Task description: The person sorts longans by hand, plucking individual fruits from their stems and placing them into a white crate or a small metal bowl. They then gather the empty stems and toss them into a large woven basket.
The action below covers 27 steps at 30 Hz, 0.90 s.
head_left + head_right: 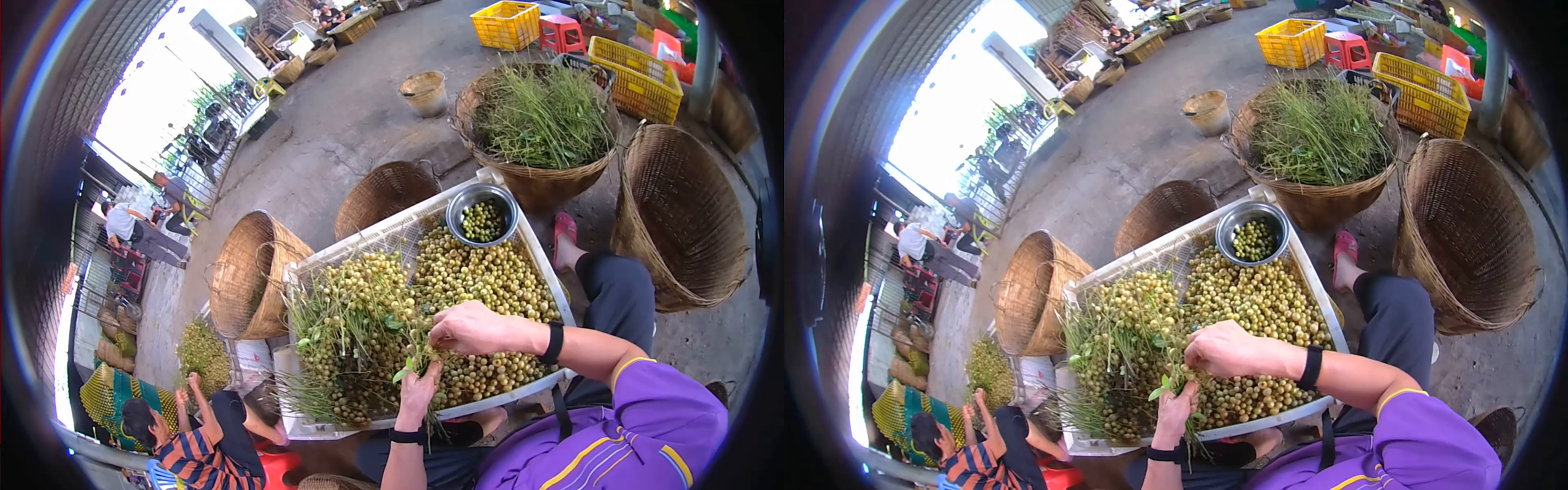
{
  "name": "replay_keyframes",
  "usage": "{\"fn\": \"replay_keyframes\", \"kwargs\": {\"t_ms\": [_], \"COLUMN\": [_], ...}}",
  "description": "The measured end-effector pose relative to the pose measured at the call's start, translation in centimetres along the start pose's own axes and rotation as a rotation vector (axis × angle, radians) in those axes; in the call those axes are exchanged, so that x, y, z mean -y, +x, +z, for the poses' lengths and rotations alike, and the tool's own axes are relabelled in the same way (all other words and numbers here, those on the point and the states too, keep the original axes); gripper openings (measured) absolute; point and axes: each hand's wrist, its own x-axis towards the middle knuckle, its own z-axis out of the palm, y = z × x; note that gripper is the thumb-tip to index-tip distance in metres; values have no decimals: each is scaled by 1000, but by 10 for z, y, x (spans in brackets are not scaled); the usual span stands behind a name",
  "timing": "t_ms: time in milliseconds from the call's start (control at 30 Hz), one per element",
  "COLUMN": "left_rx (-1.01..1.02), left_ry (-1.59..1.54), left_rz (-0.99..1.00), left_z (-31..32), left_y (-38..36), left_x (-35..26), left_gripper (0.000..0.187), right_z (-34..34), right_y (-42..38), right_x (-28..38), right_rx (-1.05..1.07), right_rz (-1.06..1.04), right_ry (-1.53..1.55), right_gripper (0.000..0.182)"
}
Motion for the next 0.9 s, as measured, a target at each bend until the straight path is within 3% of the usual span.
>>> {"fn": "replay_keyframes", "kwargs": {"t_ms": [33,100,200,533,667,767,900], "left_rx": [-8,121,134,209,202,23,-24], "left_ry": [3,-277,-349,-291,-265,-303,-239], "left_rz": [8,-79,-103,-99,-76,-72,20], "left_z": [-2,-4,-4,-7,-5,0,2], "left_y": [-4,-10,-19,-29,-29,-26,-30], "left_x": [-5,-11,-23,-15,-20,-17,-23], "left_gripper": [10,18,14,16,18,14,12], "right_z": [-2,-6,-9,-16,-14,-13,-1], "right_y": [0,0,1,3,-1,-3,-10], "right_x": [-2,-5,-5,12,12,15,14], "right_rx": [16,53,97,252,206,76,-46], "right_rz": [-60,-157,-170,-264,-182,-114,-25], "right_ry": [28,104,164,-42,-67,-62,24], "right_gripper": [12,10,14,12,16,15,17]}}
